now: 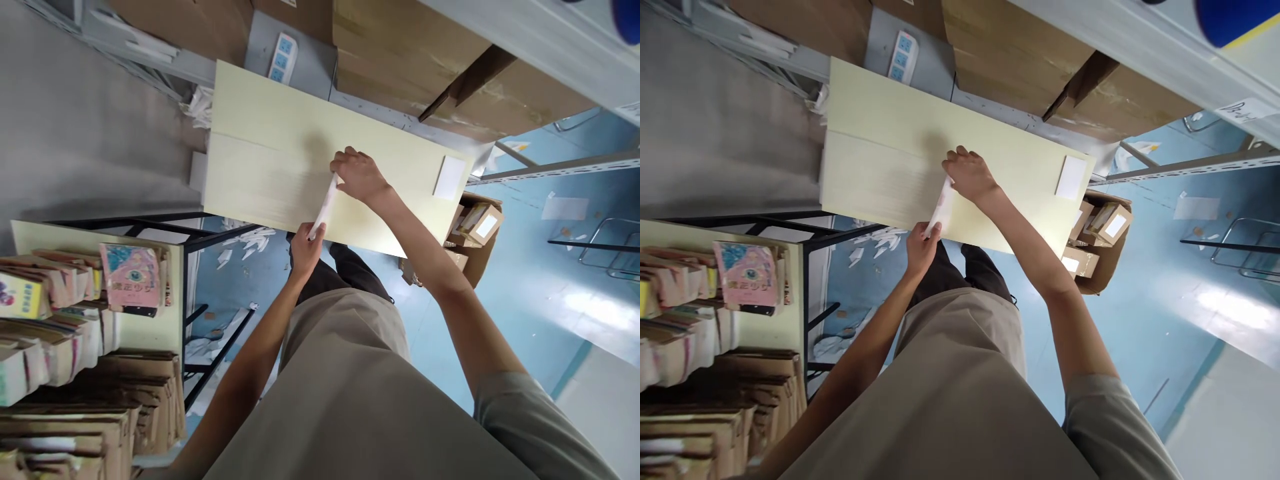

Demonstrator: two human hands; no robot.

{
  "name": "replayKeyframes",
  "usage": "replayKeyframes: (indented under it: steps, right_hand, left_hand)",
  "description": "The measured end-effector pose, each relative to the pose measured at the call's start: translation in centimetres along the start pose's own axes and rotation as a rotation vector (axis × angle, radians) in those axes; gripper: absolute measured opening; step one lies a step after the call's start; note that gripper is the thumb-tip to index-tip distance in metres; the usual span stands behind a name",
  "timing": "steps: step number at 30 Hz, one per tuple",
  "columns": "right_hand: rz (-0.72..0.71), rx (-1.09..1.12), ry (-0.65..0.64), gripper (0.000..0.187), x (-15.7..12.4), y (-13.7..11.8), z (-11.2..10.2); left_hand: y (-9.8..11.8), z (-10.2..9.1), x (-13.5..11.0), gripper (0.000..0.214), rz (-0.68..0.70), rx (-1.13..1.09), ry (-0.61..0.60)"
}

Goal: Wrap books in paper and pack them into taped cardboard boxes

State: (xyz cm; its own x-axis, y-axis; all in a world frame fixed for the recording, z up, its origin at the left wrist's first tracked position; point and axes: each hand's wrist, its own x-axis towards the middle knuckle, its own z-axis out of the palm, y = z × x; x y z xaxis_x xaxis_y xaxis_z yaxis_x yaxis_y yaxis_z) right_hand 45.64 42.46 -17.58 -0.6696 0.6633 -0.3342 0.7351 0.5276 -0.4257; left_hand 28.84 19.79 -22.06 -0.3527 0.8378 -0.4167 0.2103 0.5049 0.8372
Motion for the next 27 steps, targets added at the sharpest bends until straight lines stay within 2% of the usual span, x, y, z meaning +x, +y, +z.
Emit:
replayKeyframes:
  steps: [3, 6, 11, 14, 17, 20, 23, 27]
  right_hand:
    - [0.025, 0.023, -0.065, 0.046, 2.4, -0.6, 0.0]
    - [0.042, 0.056, -0.09, 0.049, 4.1, -1.3, 0.5]
    - [0.126, 0.11, -0.084, 0.061, 6.2, -2.7, 2.6]
    - [0.188, 0.128, -0.09, 0.06, 6.9, -3.5, 4.1]
    - [0.233, 0.133, -0.097, 0.055, 7.1, -4.2, 5.3]
    - [0.271, 0.129, -0.088, 0.054, 6.9, -4.6, 5.8]
    - [0.311, 0.142, -0.071, 0.054, 6.4, -4.7, 6.0]
    - [0.29, 0.181, -0.037, 0.064, 4.5, -5.3, 6.0]
  left_hand:
    - [-0.7, 0.2, -0.1, 0.042, -0.148, -0.209, 0.05]
    - [-1.4, 0.8, -0.1, 0.042, -0.208, -0.34, 0.124]
    - [-2.7, 0.7, 1.3, 0.04, -0.287, -0.29, 0.195]
    - [-3.4, 0.1, 2.8, 0.039, -0.382, -0.167, 0.125]
    - [-3.9, -0.6, 4.3, 0.039, -0.449, -0.039, 0.001]
    - [-4.2, -1.5, 5.4, 0.041, -0.417, 0.12, -0.152]
    - [-4.1, -2.4, 6.0, 0.041, -0.371, 0.248, -0.255]
    - [-2.7, -2.8, 5.7, 0.044, -0.363, 0.294, -0.376]
